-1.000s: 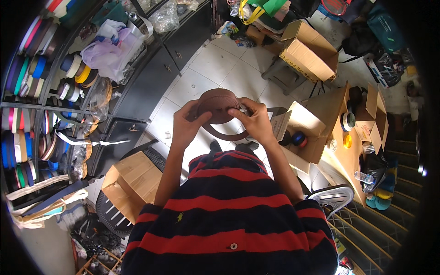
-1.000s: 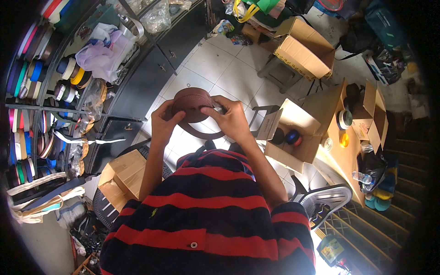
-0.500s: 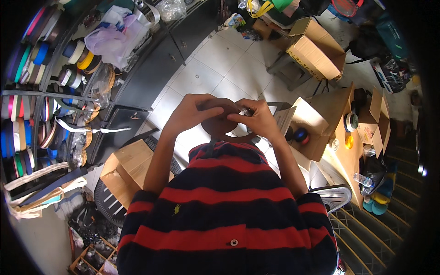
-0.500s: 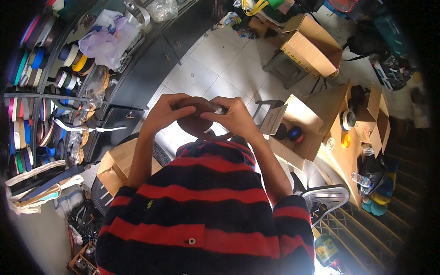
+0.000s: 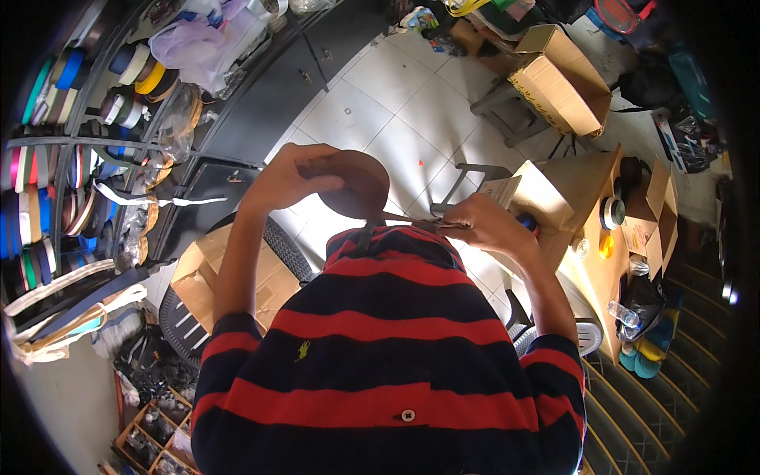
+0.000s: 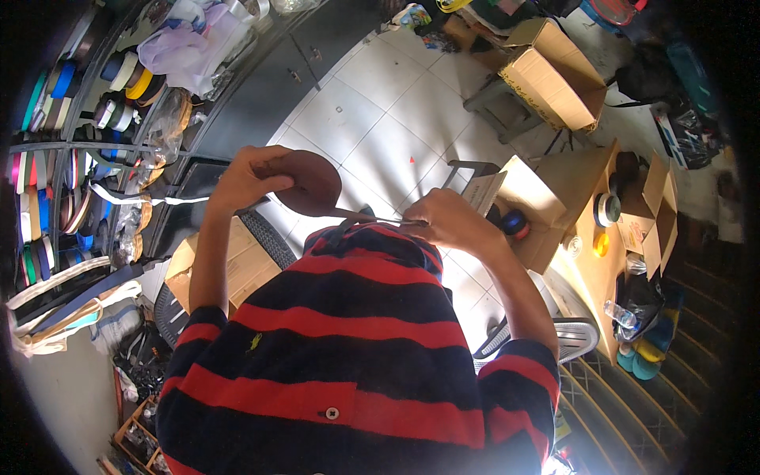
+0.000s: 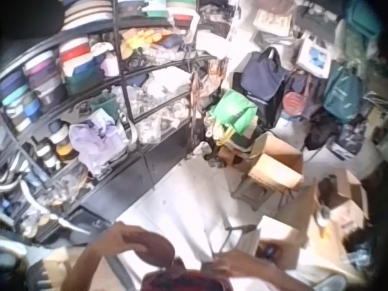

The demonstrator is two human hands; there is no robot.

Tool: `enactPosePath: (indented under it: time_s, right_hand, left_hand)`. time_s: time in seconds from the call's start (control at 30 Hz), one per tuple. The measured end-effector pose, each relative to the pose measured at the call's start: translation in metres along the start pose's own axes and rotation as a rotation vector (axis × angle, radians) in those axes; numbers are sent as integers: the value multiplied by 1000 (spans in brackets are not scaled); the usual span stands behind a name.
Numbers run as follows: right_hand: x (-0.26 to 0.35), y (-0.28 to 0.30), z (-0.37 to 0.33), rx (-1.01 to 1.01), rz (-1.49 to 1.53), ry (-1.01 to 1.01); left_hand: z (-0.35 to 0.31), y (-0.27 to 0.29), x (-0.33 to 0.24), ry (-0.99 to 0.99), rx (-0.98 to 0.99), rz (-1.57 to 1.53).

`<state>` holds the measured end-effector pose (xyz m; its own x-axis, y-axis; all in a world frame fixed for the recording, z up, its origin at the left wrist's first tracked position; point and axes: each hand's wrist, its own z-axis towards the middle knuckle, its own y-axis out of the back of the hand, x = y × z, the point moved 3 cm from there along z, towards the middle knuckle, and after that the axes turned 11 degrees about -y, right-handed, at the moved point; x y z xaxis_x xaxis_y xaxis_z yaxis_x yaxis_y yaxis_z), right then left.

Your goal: The person organizes rolls of ribbon by taking them from a cardboard box on the floor and placing them onto metal shelves in a storage room.

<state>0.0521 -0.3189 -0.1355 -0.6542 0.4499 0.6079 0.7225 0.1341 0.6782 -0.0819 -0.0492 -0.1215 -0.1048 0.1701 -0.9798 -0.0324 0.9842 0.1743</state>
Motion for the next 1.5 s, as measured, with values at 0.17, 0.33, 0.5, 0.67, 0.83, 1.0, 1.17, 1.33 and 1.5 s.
enactPosePath:
  time_s: [0.17, 0.33, 0.5, 0.67, 0.83, 1.0, 1.17, 1.33, 1.5]
  right_hand:
    - [11, 5, -10, -197, -72, 59]
    - [21, 24, -17, -302, -124, 96]
    - [30, 51, 7, -430, -91, 199]
    - [36, 52, 43, -435, 12, 183]
    - [47, 35, 44, -756, -44, -123]
    - [21, -18, 51, -714, 411, -168]
    - [27, -25, 47, -619, 571, -119]
    - [30, -15, 40, -522, 674, -205]
    - [16, 2, 36, -655, 494, -104]
  left_hand:
    - [-4, 16, 19, -29, -163, -123]
    - [-4, 3, 4, -55, 44, 82]
    - [5, -31, 17, -168, 169, 210]
    - [11, -60, 31, -47, 83, -88]
    - [-3, -81, 57, 42, -124, -208]
    - [-8, -97, 59, 23, -246, -274]
    - [-6, -96, 48, 75, -317, -264]
    - [-5, -100, 57, 23, -312, -217]
    - [-7, -8, 93, -45, -176, 25]
